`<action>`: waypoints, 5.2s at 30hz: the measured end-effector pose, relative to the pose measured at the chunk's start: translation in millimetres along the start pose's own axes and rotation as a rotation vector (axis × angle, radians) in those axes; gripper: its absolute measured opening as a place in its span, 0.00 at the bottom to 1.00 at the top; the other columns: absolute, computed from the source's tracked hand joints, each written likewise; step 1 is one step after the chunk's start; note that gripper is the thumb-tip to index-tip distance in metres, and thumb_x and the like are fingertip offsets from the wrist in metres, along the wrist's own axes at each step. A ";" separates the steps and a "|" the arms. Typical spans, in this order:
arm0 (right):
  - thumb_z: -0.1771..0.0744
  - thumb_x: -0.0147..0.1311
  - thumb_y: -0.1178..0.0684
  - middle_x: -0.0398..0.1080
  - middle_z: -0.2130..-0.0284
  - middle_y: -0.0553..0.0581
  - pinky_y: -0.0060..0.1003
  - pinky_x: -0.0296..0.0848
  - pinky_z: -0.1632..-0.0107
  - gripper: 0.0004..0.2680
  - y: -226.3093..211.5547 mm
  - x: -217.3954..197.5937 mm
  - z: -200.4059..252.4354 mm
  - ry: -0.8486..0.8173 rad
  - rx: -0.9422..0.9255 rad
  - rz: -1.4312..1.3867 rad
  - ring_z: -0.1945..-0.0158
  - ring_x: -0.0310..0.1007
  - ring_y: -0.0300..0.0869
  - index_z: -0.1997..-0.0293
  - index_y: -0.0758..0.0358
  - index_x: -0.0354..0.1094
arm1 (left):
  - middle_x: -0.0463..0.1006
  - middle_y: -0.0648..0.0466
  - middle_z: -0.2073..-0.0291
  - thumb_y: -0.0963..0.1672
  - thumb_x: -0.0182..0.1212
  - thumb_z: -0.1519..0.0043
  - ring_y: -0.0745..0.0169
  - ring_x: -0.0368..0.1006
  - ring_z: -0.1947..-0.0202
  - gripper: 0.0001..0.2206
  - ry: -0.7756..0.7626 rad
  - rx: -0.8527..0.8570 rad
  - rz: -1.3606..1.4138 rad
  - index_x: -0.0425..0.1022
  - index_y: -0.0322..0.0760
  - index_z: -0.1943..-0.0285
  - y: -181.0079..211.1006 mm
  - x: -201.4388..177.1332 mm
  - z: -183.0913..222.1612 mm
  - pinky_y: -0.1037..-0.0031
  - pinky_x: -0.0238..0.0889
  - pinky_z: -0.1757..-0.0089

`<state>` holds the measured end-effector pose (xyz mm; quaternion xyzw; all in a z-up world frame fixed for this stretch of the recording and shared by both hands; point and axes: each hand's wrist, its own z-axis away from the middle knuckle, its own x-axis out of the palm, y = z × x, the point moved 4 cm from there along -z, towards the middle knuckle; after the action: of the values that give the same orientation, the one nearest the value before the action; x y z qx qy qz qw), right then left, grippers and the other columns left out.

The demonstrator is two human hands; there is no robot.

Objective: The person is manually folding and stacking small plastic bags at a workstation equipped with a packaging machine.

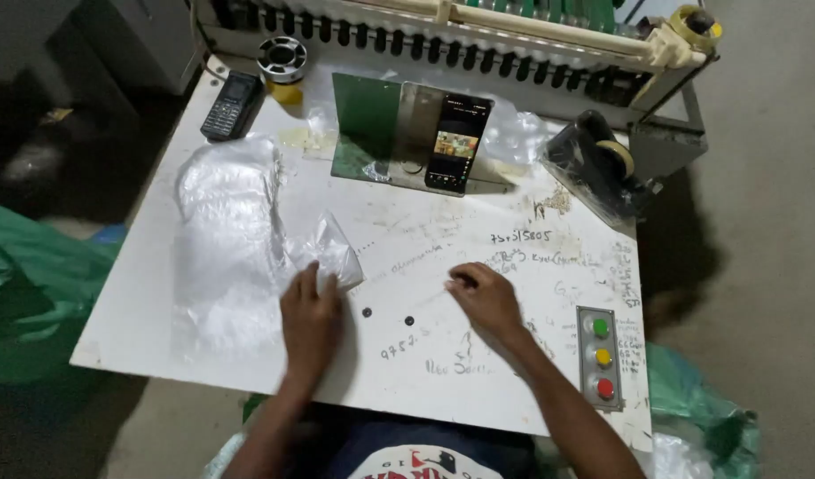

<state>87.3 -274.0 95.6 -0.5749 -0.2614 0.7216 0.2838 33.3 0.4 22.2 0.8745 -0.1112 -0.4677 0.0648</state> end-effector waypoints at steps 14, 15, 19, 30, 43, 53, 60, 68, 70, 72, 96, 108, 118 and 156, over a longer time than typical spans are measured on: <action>0.36 0.56 0.34 0.55 0.29 0.67 0.58 0.65 0.43 0.31 332.3 -14.2 55.0 -0.136 -0.598 -0.950 0.29 0.58 0.61 0.28 0.64 0.58 | 0.56 0.37 0.26 0.42 0.67 0.35 0.37 0.68 0.36 0.29 -0.214 0.418 0.825 0.59 0.34 0.26 152.9 1.9 39.0 0.55 0.69 0.43; 0.34 0.71 0.56 0.48 0.26 0.69 0.63 0.84 0.61 0.29 406.1 -16.9 89.4 -0.177 -0.729 -1.471 0.31 0.57 0.68 0.27 0.72 0.54 | 0.60 0.35 0.29 0.44 0.65 0.36 0.38 0.71 0.41 0.25 -0.265 0.323 0.852 0.66 0.29 0.31 152.3 3.9 39.7 0.54 0.69 0.46; 0.34 0.60 0.55 0.69 0.63 0.42 0.31 0.71 0.61 0.12 410.8 -97.4 200.9 0.562 -0.178 -1.423 0.62 0.70 0.34 0.46 0.46 0.68 | 0.66 0.37 0.35 0.49 0.58 0.34 0.44 0.72 0.42 0.25 -0.386 0.041 0.933 0.67 0.26 0.34 148.2 8.0 27.9 0.60 0.75 0.48; 0.33 0.66 0.40 0.71 0.52 0.67 0.54 0.64 0.53 0.20 430.4 -76.9 250.2 0.990 0.897 0.124 0.55 0.70 0.61 0.49 0.69 0.71 | 0.81 0.50 0.49 0.46 0.66 0.38 0.57 0.80 0.51 0.20 -0.374 -0.316 1.191 0.73 0.36 0.38 129.1 5.7 19.2 0.69 0.74 0.49; 0.28 0.53 0.40 0.67 0.41 0.72 0.63 0.61 0.34 0.21 139.0 -105.7 -29.3 0.727 -0.081 -0.379 0.36 0.64 0.65 0.33 0.66 0.65 | 0.65 0.60 0.78 0.54 0.65 0.35 0.72 0.65 0.77 0.18 -0.131 -0.941 1.560 0.70 0.43 0.70 -75.3 66.2 -183.8 0.82 0.59 0.74; 0.35 0.51 0.19 0.46 0.28 0.78 0.64 0.42 0.25 0.44 38.9 -90.9 -218.4 0.430 0.199 -0.530 0.24 0.43 0.66 0.23 0.73 0.44 | 0.22 0.29 0.25 0.66 0.76 0.53 0.30 0.24 0.22 0.72 -0.089 -1.288 1.986 0.21 0.24 0.21 -132.4 164.3 -303.1 0.37 0.29 0.31; 0.44 0.74 0.40 0.76 0.53 0.67 0.57 0.75 0.45 0.28 29.5 -102.3 -330.7 0.588 0.288 0.011 0.46 0.76 0.60 0.43 0.67 0.73 | 0.45 0.37 0.22 0.62 0.74 0.49 0.31 0.41 0.23 0.56 -0.474 -1.044 1.329 0.47 0.34 0.19 -84.4 151.2 -364.0 0.38 0.38 0.31; 0.41 0.66 0.57 0.76 0.51 0.68 0.56 0.69 0.44 0.21 101.3 -61.7 -354.9 0.412 0.041 -0.388 0.46 0.74 0.53 0.42 0.69 0.71 | 0.79 0.30 0.70 0.41 0.74 0.49 0.27 0.79 0.66 0.15 -0.055 -1.047 0.730 0.80 0.23 0.56 -255.0 423.6 -355.2 0.44 0.73 0.63; 0.40 0.64 0.61 0.76 0.51 0.68 0.56 0.68 0.44 0.20 104.5 -67.2 -332.3 0.383 -0.027 -0.482 0.46 0.74 0.52 0.41 0.69 0.70 | 0.80 0.31 0.68 0.41 0.75 0.49 0.27 0.78 0.64 0.16 0.054 -0.946 0.700 0.80 0.24 0.55 -237.6 360.3 -335.8 0.44 0.72 0.61; 0.39 0.69 0.57 0.73 0.46 0.70 0.56 0.70 0.38 0.23 110.6 -80.2 -281.0 0.600 0.138 -0.480 0.39 0.71 0.58 0.37 0.65 0.67 | 0.80 0.32 0.64 0.40 0.76 0.49 0.27 0.77 0.58 0.18 0.259 -0.760 0.627 0.79 0.26 0.52 -210.4 257.5 -307.6 0.46 0.70 0.56; 0.39 0.68 0.61 0.78 0.59 0.68 0.58 0.79 0.55 0.19 50.2 42.4 36.9 -0.289 0.393 -1.126 0.58 0.81 0.58 0.44 0.69 0.68 | 0.71 0.56 0.71 0.63 0.65 0.44 0.54 0.71 0.68 0.26 -0.924 -1.459 1.794 0.66 0.45 0.65 27.7 92.6 25.3 0.68 0.65 0.74; 0.39 0.70 0.57 0.75 0.55 0.69 0.54 0.72 0.43 0.18 60.8 16.3 -49.8 -0.209 -0.334 -0.591 0.50 0.74 0.54 0.46 0.70 0.73 | 0.75 0.40 0.54 0.39 0.66 0.45 0.37 0.74 0.54 0.15 -0.120 -0.022 1.084 0.78 0.31 0.49 75.2 8.4 -63.8 0.58 0.69 0.50; 0.33 0.56 0.53 0.63 0.33 0.70 0.56 0.57 0.29 0.21 109.8 56.7 21.4 -0.192 -0.315 -0.294 0.33 0.64 0.61 0.32 0.67 0.63 | 0.85 0.40 0.56 0.47 0.71 0.41 0.33 0.73 0.42 0.13 -0.419 0.007 1.119 0.82 0.31 0.58 38.3 45.1 -5.1 0.49 0.62 0.42; 0.40 0.55 0.62 0.65 0.43 0.66 0.51 0.82 0.71 0.20 50.6 41.2 66.1 0.134 0.245 -0.902 0.49 0.71 0.64 0.42 0.58 0.63 | 0.78 0.55 0.64 0.43 0.79 0.47 0.64 0.71 0.67 0.15 0.189 -0.833 0.399 0.77 0.40 0.56 -119.7 -76.7 30.5 0.71 0.66 0.63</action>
<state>9.8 -283.7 45.3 -0.4116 -0.3790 0.5132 0.6508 -17.3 135.3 40.9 0.7743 -0.0739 -0.3694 0.5085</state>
